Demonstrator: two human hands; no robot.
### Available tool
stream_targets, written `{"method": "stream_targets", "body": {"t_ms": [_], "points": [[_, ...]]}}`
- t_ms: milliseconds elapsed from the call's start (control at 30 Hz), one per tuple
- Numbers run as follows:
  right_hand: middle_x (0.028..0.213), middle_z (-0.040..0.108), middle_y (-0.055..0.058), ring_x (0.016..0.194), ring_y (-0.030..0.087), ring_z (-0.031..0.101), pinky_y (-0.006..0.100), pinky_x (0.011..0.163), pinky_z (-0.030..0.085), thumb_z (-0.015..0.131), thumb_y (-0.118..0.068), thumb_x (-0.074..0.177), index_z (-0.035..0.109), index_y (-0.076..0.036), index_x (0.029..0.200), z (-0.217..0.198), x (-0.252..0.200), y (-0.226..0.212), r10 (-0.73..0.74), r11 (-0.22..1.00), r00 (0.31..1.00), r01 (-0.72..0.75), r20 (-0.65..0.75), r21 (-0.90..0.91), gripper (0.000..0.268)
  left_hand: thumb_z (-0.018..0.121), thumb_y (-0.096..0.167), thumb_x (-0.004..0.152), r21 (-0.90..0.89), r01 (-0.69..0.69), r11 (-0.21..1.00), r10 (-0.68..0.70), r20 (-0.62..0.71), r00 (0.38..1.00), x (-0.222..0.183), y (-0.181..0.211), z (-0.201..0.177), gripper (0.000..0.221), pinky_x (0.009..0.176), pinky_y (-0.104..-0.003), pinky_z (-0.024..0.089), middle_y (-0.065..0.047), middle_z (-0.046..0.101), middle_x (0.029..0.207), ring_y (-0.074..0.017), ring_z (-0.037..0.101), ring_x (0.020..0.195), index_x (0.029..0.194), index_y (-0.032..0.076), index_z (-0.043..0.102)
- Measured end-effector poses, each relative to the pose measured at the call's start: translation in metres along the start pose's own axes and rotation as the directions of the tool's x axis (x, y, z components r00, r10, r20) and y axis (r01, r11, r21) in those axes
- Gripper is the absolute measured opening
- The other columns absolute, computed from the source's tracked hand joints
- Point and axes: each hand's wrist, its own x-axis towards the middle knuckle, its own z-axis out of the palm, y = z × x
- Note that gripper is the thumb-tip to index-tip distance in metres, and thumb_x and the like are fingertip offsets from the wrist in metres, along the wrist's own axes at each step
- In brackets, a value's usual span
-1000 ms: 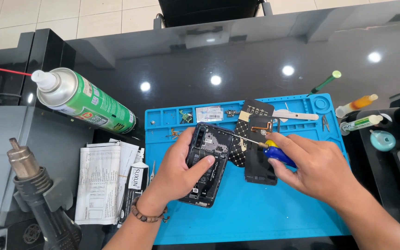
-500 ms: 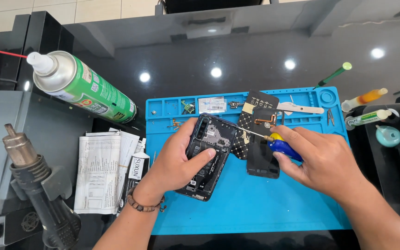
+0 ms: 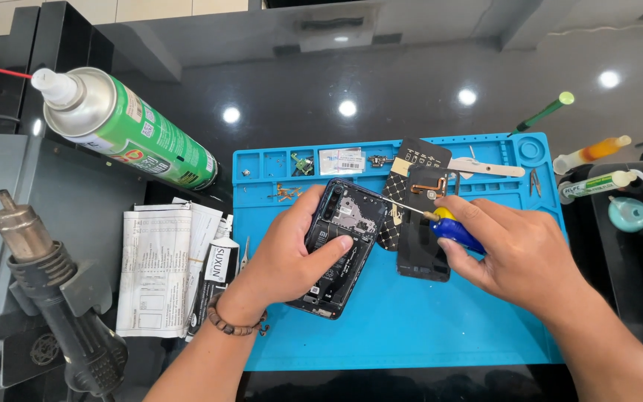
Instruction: Disassembling a mobile phone by removing internal screws and prying off the internal plastic frame
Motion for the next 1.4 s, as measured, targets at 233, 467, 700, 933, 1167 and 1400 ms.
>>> {"method": "stream_targets", "body": {"t_ms": [233, 467, 700, 933, 1167, 1400], "points": [[0.069, 0.056, -0.001, 0.054, 0.019, 0.052, 0.034, 0.041, 0.035, 0.061, -0.028, 0.087, 0.061, -0.012, 0.118, 0.002, 0.001, -0.002, -0.004, 1.000, 1.000, 0.004, 0.017, -0.029, 0.035, 0.057, 0.019, 0.086, 0.007, 0.031, 0.999, -0.031, 0.034, 0.999, 0.000, 0.005, 0.002, 0.044, 0.085, -0.029, 0.053, -0.002, 0.066, 0.110, -0.0141, 0.063, 0.098, 0.127, 0.008, 0.049], [0.078, 0.063, 0.000, 0.059, 0.020, 0.057, 0.034, 0.042, 0.039, 0.063, -0.027, 0.086, 0.060, -0.011, 0.122, 0.005, 0.000, -0.003, 0.002, 1.000, 1.000, -0.002, 0.009, -0.011, 0.040, 0.057, 0.023, 0.086, 0.031, 0.089, 0.996, -0.089, 0.017, 0.996, 0.001, -0.001, 0.008, 0.050, 0.077, -0.026, 0.053, -0.001, 0.066, 0.107, -0.0113, 0.061, 0.090, 0.131, 0.005, 0.045], [0.076, 0.061, 0.001, 0.057, 0.019, 0.056, 0.034, 0.042, 0.039, 0.062, -0.026, 0.086, 0.060, -0.009, 0.122, 0.007, 0.000, -0.003, 0.000, 0.999, 1.000, -0.001, 0.021, 0.033, 0.040, 0.057, 0.026, 0.086, 0.062, 0.114, 0.992, -0.115, 0.014, 0.993, 0.001, -0.003, 0.009, 0.061, 0.081, -0.028, 0.052, -0.003, 0.065, 0.112, -0.0124, 0.061, 0.095, 0.139, 0.002, 0.037], [0.078, 0.062, 0.000, 0.057, 0.020, 0.057, 0.035, 0.040, 0.038, 0.061, -0.027, 0.086, 0.059, -0.011, 0.120, 0.008, 0.001, -0.006, 0.027, 0.999, 0.999, -0.028, 0.042, 0.029, 0.038, 0.058, 0.020, 0.085, 0.006, 0.078, 0.997, -0.079, 0.047, 0.996, 0.001, 0.000, 0.013, 0.035, 0.067, -0.028, 0.054, 0.000, 0.069, 0.096, -0.0121, 0.063, 0.081, 0.118, 0.009, 0.052], [0.088, 0.068, 0.002, 0.066, 0.021, 0.063, 0.035, 0.043, 0.043, 0.062, -0.027, 0.086, 0.060, -0.011, 0.119, 0.009, 0.002, -0.009, 0.031, 0.998, 0.999, -0.033, 0.036, 0.058, 0.037, 0.059, 0.019, 0.085, 0.049, 0.028, 0.998, -0.028, 0.005, 1.000, 0.000, -0.005, 0.017, 0.032, 0.064, -0.027, 0.050, 0.002, 0.067, 0.089, -0.0101, 0.058, 0.073, 0.115, 0.009, 0.052], [0.088, 0.067, 0.001, 0.065, 0.020, 0.062, 0.035, 0.043, 0.044, 0.060, -0.029, 0.087, 0.059, -0.012, 0.121, 0.009, 0.003, -0.012, 0.049, 0.998, 0.999, -0.050, 0.024, 0.039, 0.038, 0.058, 0.018, 0.085, -0.031, 0.035, 0.999, -0.035, -0.026, 0.999, 0.001, -0.002, 0.019, 0.034, 0.072, -0.029, 0.056, -0.002, 0.068, 0.097, -0.0133, 0.065, 0.085, 0.116, 0.007, 0.051]]}}
